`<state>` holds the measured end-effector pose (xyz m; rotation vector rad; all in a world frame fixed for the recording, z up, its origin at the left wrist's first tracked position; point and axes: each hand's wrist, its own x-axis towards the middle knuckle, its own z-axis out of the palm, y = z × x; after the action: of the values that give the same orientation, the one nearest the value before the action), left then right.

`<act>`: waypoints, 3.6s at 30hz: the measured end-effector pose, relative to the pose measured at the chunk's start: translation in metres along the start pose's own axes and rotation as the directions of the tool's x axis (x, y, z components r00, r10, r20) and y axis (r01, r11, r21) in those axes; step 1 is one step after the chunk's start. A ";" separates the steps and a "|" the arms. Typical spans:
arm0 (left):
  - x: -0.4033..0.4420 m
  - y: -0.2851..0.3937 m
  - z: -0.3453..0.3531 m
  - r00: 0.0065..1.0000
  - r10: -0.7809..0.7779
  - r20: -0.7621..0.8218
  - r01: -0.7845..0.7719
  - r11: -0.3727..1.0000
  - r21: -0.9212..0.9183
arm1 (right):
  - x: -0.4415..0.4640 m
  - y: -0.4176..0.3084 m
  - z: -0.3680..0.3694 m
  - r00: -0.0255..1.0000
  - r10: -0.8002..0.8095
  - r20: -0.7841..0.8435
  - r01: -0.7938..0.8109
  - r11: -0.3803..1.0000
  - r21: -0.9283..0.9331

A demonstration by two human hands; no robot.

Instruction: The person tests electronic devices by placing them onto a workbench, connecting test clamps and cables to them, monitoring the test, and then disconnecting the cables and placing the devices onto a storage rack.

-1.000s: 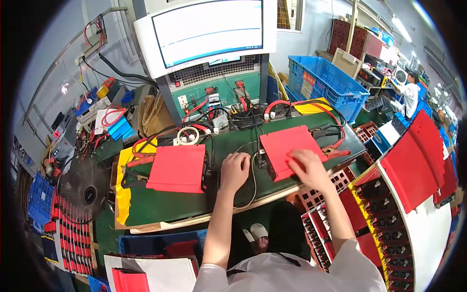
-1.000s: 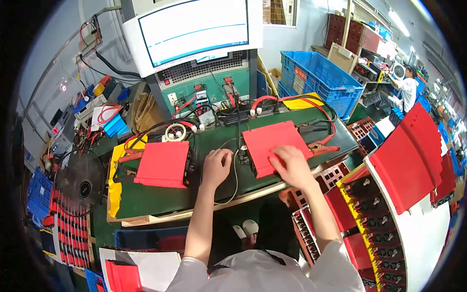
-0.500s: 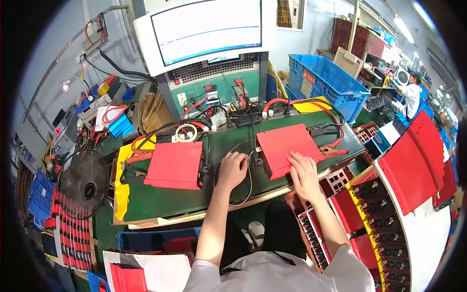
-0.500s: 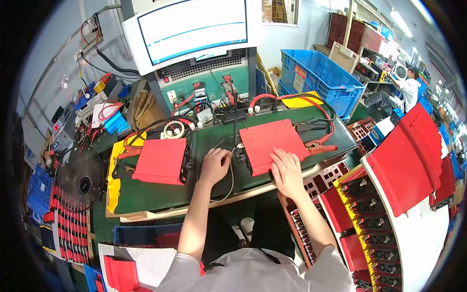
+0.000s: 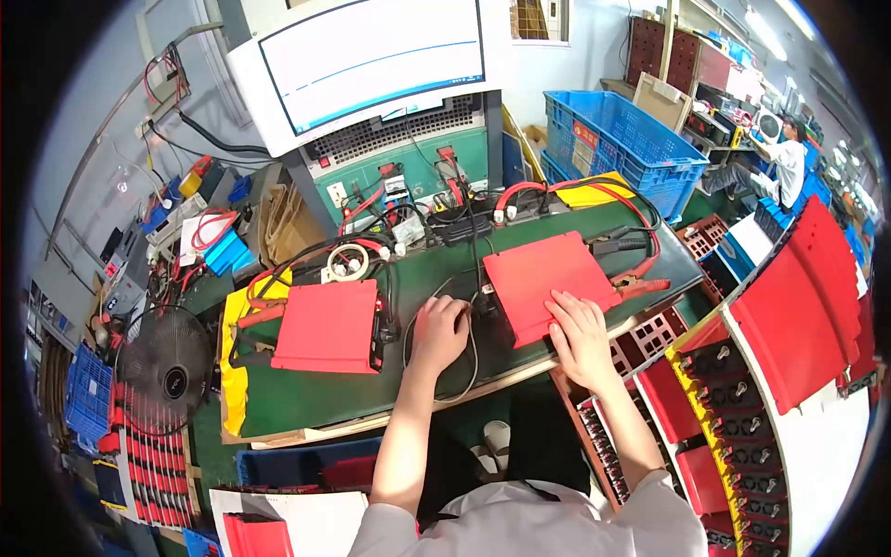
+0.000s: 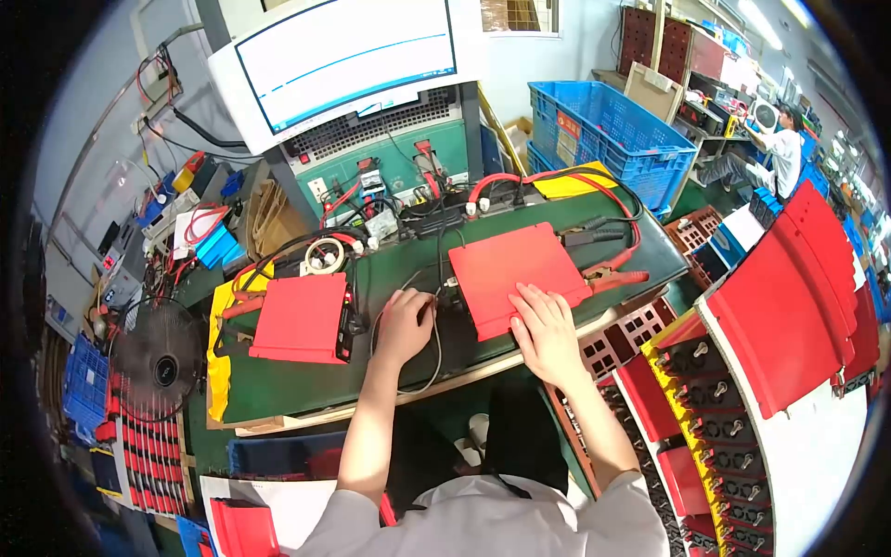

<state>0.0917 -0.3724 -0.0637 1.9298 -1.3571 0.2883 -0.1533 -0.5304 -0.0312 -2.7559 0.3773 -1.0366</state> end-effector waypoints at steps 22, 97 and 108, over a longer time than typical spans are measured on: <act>0.002 0.013 -0.008 0.998 -0.060 0.015 0.062 0.987 -0.151 | -0.016 -0.010 0.029 0.554 0.832 0.003 -0.728 0.483 0.487; 0.040 -0.148 -0.144 0.938 -0.345 0.043 0.330 0.922 0.202 | -0.081 0.068 0.024 0.950 0.295 -0.105 -0.305 0.947 -0.099; 0.041 -0.147 -0.143 0.941 -0.337 0.041 0.322 0.925 0.202 | -0.082 0.070 0.024 0.950 0.291 -0.112 -0.301 0.949 -0.091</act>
<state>0.2707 -0.2807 -0.0059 2.3124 -1.0548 0.1879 -0.2088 -0.5708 -0.1171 -2.6312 0.8560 -1.1000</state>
